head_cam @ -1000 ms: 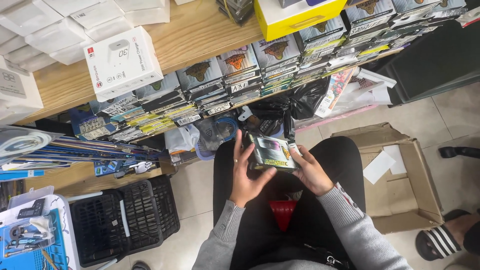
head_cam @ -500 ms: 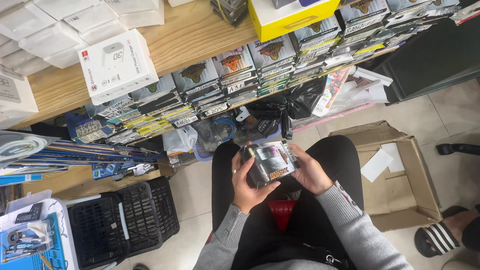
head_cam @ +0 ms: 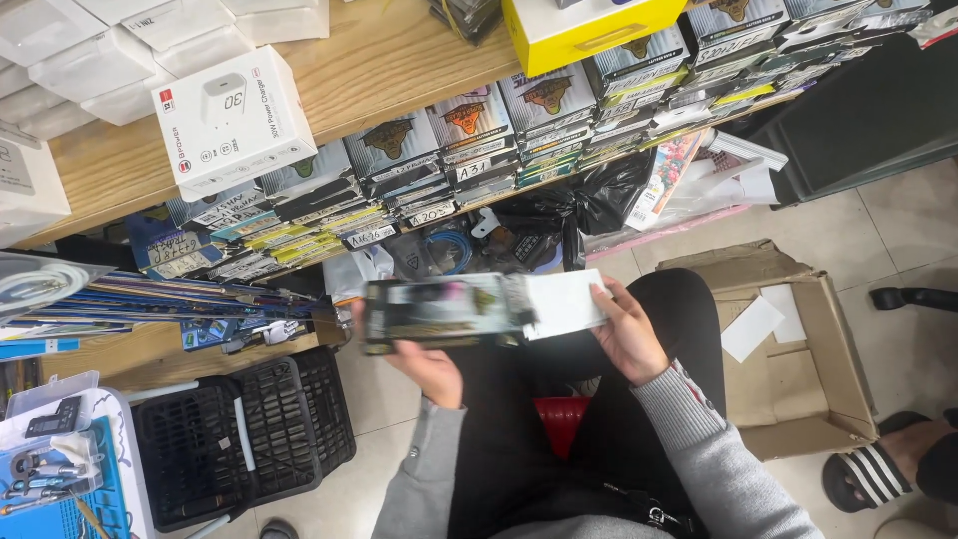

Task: The person sits on a red stool in a cluttered electronics shop and handles small product boxes and white paper sheets. They pick up a small box from a shelf, open it to reveal white sheets, and then handle a black box with gold lettering, placing it on their lap.

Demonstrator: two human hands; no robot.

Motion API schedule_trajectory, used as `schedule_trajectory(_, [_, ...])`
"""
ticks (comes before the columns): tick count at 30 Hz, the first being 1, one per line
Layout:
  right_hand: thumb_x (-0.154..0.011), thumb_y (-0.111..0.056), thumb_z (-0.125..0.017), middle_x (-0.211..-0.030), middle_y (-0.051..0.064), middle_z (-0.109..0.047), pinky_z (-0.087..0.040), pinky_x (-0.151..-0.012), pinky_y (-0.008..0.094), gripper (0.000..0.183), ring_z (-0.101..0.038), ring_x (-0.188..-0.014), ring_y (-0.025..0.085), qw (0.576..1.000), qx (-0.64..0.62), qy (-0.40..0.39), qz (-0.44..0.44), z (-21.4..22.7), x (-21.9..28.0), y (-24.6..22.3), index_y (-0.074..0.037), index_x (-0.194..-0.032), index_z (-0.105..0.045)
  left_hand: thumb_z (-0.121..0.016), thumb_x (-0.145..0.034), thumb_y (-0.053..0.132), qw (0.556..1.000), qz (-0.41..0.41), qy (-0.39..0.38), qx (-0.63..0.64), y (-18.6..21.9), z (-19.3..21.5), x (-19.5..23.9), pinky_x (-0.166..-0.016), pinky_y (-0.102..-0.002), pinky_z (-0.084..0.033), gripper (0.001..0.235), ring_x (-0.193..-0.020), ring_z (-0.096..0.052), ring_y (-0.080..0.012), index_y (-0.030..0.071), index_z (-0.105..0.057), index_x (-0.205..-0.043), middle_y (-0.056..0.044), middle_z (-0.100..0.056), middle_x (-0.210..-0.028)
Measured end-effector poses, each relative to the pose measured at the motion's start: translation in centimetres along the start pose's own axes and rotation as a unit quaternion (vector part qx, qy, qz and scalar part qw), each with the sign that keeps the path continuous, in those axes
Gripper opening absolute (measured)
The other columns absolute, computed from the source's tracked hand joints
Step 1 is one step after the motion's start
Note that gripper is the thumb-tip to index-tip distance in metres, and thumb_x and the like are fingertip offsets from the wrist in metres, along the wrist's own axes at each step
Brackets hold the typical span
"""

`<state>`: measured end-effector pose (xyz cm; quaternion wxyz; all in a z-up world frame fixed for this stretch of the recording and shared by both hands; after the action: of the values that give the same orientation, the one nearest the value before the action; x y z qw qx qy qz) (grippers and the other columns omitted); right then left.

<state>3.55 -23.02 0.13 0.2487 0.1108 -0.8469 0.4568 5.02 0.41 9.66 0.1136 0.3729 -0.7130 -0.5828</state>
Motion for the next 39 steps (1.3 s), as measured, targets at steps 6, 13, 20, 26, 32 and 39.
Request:
schedule_trajectory(6, [-0.106,-0.019,-0.051,-0.113,0.013,-0.059,-0.06,-0.094,0.035,0.041,-0.065,-0.107,0.019,0.996,-0.061,0.038,0.044,-0.8,0.3,-0.9,0.001,-0.141,-0.047,-0.052,-0.098,0.063,0.945,0.277,0.086,0.152,-2.1,1.6,-2.0,-0.124,-0.055,-0.005,0.091,-0.154,-0.005,-0.0357,0.017,-0.006,-0.161,-0.021,0.0,-0.165])
schedule_trajectory(13, [-0.106,-0.018,-0.049,-0.123,0.011,-0.061,-0.056,-0.098,0.031,0.042,-0.063,-0.115,0.018,0.994,-0.103,0.019,0.04,-1.1,0.7,-1.3,-0.003,-0.144,-0.047,-0.057,-0.094,0.052,0.625,0.574,-0.226,0.478,-14.4,5.0,0.5,-0.097,-0.064,-0.049,0.07,-0.123,-0.053,-0.0554,0.007,-0.047,-0.145,-0.026,-0.046,-0.152])
schedule_trajectory(20, [-0.105,-0.019,-0.051,-0.119,0.013,-0.062,-0.06,-0.089,0.031,0.047,-0.067,-0.106,0.016,0.998,-0.063,-0.011,-0.011,0.9,-1.2,0.9,-0.006,-0.15,-0.045,-0.065,-0.094,0.03,0.824,0.536,-0.168,0.069,-15.6,6.0,6.0,-0.091,-0.033,-0.045,0.022,-0.093,-0.063,-0.0206,0.013,-0.071,-0.106,-0.009,-0.068,-0.099])
schedule_trajectory(26, [-0.102,-0.019,-0.057,-0.106,0.018,-0.059,-0.067,-0.066,0.037,0.051,-0.072,-0.089,0.024,0.998,0.041,0.005,-0.037,1.0,-1.1,1.6,-0.007,-0.15,-0.043,-0.067,-0.093,0.037,0.682,0.568,-0.458,-0.046,-3.3,-1.3,6.1,-0.086,-0.041,-0.052,0.034,-0.09,-0.065,-0.0254,0.007,-0.073,-0.107,-0.013,-0.07,-0.101])
schedule_trajectory(32, [-0.102,-0.02,-0.058,-0.109,0.022,-0.059,-0.063,-0.081,0.042,0.052,-0.066,-0.096,0.023,0.994,0.094,0.025,-0.04,1.5,-1.5,2.3,-0.004,-0.15,-0.046,-0.076,-0.091,0.027,0.725,0.488,-0.486,-0.002,-3.1,-1.4,5.6,-0.111,-0.05,-0.04,0.081,-0.127,-0.055,-0.0332,0.004,-0.031,-0.153,-0.021,-0.049,-0.145])
schedule_trajectory(39, [-0.097,-0.024,-0.066,-0.104,0.025,-0.068,-0.064,-0.078,0.046,0.052,-0.072,-0.094,0.028,0.983,0.169,-0.033,-0.064,-0.2,-0.3,1.6,-0.005,-0.143,-0.053,-0.088,-0.08,0.032,0.766,0.451,-0.454,-0.064,-1.6,-1.5,4.5,-0.109,-0.051,-0.041,0.092,-0.128,-0.05,-0.0353,-0.008,-0.036,-0.144,-0.027,-0.051,-0.134])
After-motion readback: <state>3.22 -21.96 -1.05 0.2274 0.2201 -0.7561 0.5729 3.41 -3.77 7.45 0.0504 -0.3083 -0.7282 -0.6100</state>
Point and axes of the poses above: each hand's wrist, its own x-axis away from the middle knuckle, its own z-axis out of the back of the hand, y = z × x, the point moved 1 cm from there along -x, towards the middle knuckle
